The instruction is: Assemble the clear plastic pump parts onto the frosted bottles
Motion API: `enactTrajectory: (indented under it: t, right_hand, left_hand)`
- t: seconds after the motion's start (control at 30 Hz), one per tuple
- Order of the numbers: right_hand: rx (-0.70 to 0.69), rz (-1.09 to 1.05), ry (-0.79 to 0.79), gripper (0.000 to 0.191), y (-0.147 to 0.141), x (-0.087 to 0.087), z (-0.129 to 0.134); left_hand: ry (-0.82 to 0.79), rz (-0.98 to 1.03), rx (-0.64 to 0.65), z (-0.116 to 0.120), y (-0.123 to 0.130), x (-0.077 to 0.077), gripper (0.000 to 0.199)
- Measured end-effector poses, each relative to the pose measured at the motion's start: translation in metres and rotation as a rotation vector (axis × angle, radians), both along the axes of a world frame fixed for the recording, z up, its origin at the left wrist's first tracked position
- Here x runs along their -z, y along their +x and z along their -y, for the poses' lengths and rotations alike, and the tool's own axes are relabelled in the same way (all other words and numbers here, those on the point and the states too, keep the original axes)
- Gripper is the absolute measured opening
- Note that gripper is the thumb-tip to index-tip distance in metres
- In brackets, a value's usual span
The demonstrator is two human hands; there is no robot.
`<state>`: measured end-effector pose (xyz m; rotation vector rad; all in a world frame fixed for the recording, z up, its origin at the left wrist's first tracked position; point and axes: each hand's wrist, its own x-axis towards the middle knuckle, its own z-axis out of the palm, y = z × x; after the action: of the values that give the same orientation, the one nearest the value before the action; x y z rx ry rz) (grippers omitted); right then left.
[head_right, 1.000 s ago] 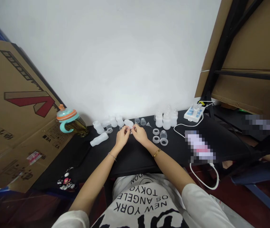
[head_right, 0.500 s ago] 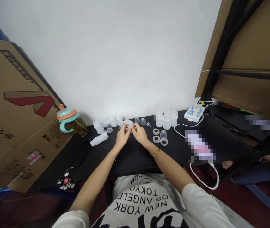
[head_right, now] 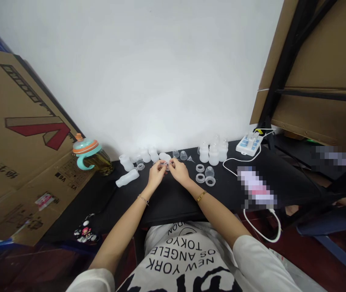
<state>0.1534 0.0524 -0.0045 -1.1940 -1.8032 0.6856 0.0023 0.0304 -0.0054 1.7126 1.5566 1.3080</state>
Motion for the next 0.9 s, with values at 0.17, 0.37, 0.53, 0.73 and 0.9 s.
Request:
enactTrajectory:
  t: [0.17,0.37,0.53,0.73,0.9]
  right_hand:
    - [0.025,0.049,0.007,0.009,0.000,-0.002,0.002]
    - [0.082,0.117,-0.005,0.010,0.001,-0.006,0.006]
    - [0.093,0.141,-0.022,0.008,0.000,-0.005,0.005]
    - [0.052,0.143,-0.063,0.017,-0.001,-0.008,0.008]
    - [0.017,0.171,-0.077,0.035,-0.001,-0.014,0.012]
  left_hand:
    - [0.088,-0.279,-0.086,0.005,0.001,-0.003,0.026]
    - [0.108,-0.296,-0.116,0.006,0.003,-0.004,0.029]
    - [0.117,-0.229,-0.129,0.004,0.002,-0.004,0.028]
    - [0.170,-0.157,-0.104,0.001,0.001,0.000,0.023]
    - [0.198,-0.093,-0.066,-0.003,-0.001,0.005,0.024]
